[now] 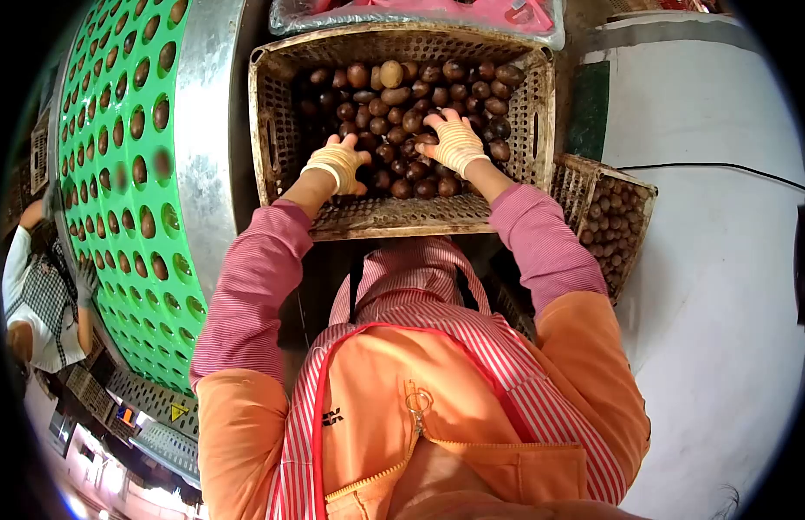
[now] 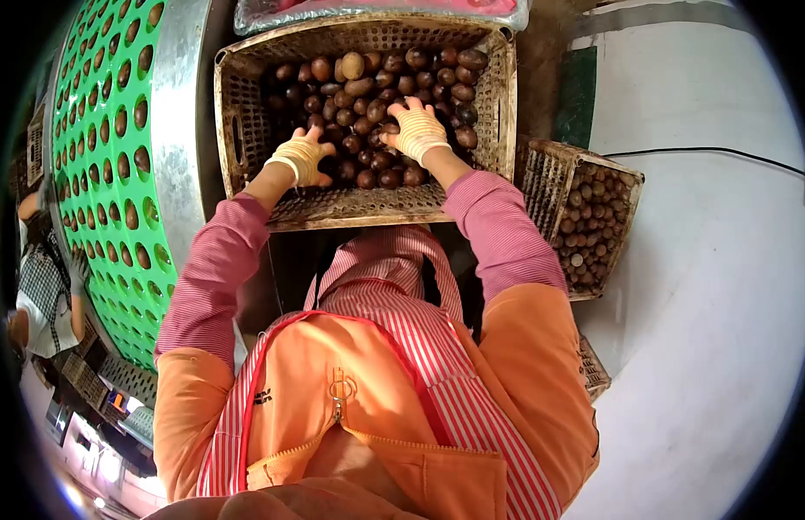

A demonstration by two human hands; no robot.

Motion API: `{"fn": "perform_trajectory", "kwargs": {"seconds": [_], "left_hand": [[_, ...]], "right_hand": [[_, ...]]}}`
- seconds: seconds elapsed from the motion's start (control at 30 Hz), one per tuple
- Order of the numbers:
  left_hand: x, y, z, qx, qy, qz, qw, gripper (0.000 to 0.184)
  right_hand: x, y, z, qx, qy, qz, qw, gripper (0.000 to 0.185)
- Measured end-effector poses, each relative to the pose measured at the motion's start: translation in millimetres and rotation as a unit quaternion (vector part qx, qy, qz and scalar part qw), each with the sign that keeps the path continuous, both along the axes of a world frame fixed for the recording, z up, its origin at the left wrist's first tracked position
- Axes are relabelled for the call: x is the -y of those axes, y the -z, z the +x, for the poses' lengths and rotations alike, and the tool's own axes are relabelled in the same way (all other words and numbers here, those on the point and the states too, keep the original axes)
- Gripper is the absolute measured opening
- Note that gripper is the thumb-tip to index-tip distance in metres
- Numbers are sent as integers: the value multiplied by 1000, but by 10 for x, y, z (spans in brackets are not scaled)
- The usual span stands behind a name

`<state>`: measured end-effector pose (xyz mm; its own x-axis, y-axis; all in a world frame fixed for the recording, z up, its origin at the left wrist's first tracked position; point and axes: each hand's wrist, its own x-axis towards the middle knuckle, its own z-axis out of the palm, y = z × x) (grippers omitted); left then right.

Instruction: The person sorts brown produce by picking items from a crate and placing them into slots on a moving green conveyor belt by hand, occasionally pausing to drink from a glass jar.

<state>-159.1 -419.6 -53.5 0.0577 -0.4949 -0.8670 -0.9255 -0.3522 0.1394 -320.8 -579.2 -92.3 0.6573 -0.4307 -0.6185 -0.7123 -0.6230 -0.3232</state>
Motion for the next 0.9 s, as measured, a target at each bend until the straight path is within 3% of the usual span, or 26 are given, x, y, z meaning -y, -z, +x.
{"fn": "perform_trajectory", "kwargs": {"seconds": [0.1, 0.27, 0.47, 0.57, 0.63, 0.7, 0.77, 0.9], "left_hand": [[76, -246, 18, 15, 53, 73, 996, 81], [-56, -349, 37, 35, 30, 116, 992, 82], [-246, -377, -11, 26, 36, 44, 998, 59], [-390, -45, 147, -49, 151, 55, 986, 56], [-490, -148, 171, -32, 134, 31, 990, 54], [-547, -145, 162, -27, -88, 32, 995, 50], [-546, -369, 142, -13, -180, -18, 983, 61], [-543, -84, 39, -24, -181, -102, 978, 52]], "right_hand": [[-51, -92, -4, -39, -80, 19, 996, 49], [-130, -215, 39, -91, -71, 25, 993, 47], [-105, 2, -90, 18, -112, -1, 994, 54], [-49, 85, -97, 26, -131, 12, 991, 58], [-44, 176, -133, 41, -141, 3, 989, 61], [-28, 203, -112, 16, -162, -14, 987, 59], [0, 121, -18, -26, -140, 7, 990, 60], [21, 131, -83, 46, -10, 77, 996, 63]]}}
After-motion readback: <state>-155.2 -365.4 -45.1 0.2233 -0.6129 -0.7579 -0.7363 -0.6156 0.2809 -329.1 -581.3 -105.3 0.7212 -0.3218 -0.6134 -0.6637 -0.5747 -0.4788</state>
